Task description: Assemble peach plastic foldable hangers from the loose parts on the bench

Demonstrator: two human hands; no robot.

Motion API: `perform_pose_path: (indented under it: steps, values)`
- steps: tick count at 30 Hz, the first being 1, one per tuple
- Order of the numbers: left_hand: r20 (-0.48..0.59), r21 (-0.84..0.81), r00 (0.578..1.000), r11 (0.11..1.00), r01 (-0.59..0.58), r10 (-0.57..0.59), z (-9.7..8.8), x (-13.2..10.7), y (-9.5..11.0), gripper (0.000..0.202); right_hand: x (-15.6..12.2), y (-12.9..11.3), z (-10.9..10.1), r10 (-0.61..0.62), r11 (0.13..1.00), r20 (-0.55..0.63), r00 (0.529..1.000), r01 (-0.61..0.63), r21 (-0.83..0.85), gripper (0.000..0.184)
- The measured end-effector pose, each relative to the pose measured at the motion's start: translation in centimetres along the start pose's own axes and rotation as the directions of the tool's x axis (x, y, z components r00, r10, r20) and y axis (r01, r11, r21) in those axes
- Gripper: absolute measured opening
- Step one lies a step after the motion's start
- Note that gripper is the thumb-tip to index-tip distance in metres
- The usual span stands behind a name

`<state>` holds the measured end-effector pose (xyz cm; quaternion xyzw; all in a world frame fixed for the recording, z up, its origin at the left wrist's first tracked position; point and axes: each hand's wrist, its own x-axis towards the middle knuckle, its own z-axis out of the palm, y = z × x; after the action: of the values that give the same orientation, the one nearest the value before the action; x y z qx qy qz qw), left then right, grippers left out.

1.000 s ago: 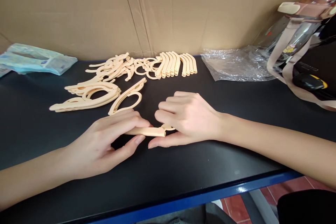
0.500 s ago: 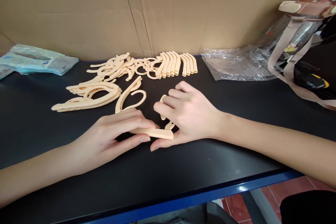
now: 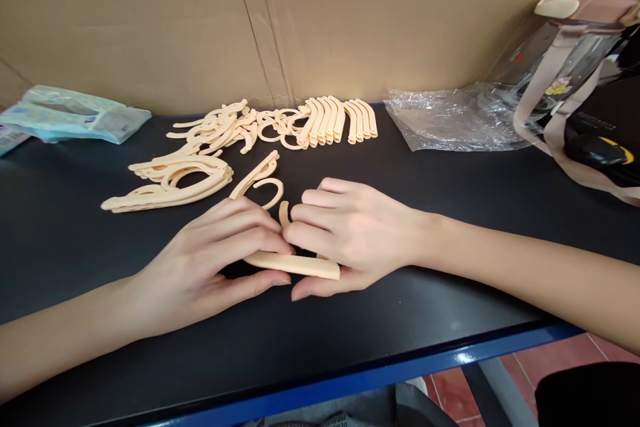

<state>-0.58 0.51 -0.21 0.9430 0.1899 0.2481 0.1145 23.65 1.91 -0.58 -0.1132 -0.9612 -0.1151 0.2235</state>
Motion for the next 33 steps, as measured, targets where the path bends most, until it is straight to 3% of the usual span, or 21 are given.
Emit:
perform_pose_path:
  steps: [6,10,20,26,33]
  values:
    - [-0.126,0.113,0.992,0.993,0.029,-0.015,-0.1,-0.3,0.1,0.016,-0.1,0.2,0.0,0.067,0.998,-0.040,0.997,-0.067,0.014,0.019]
    - [-0.161,0.130,0.984,0.987,0.092,-0.070,-0.2,-0.2,-0.1,0.027,-0.2,0.5,0.2,0.124,0.992,-0.020,0.992,-0.123,0.021,0.021]
    - [-0.108,0.148,0.991,0.985,0.089,-0.073,0.0,-0.5,-0.6,0.048,-0.6,1.2,0.6,0.260,0.962,0.022,0.965,-0.261,0.079,0.028]
    - [0.070,0.108,0.990,0.987,0.118,-0.126,0.2,0.1,-0.6,0.035,-0.6,1.3,0.6,0.277,0.955,0.004,0.961,-0.276,0.114,0.026]
    - [0.116,0.003,0.991,0.998,0.067,-0.067,0.1,0.0,-0.3,0.033,-0.8,1.4,0.9,0.398,0.913,-0.005,0.917,-0.396,0.098,0.014]
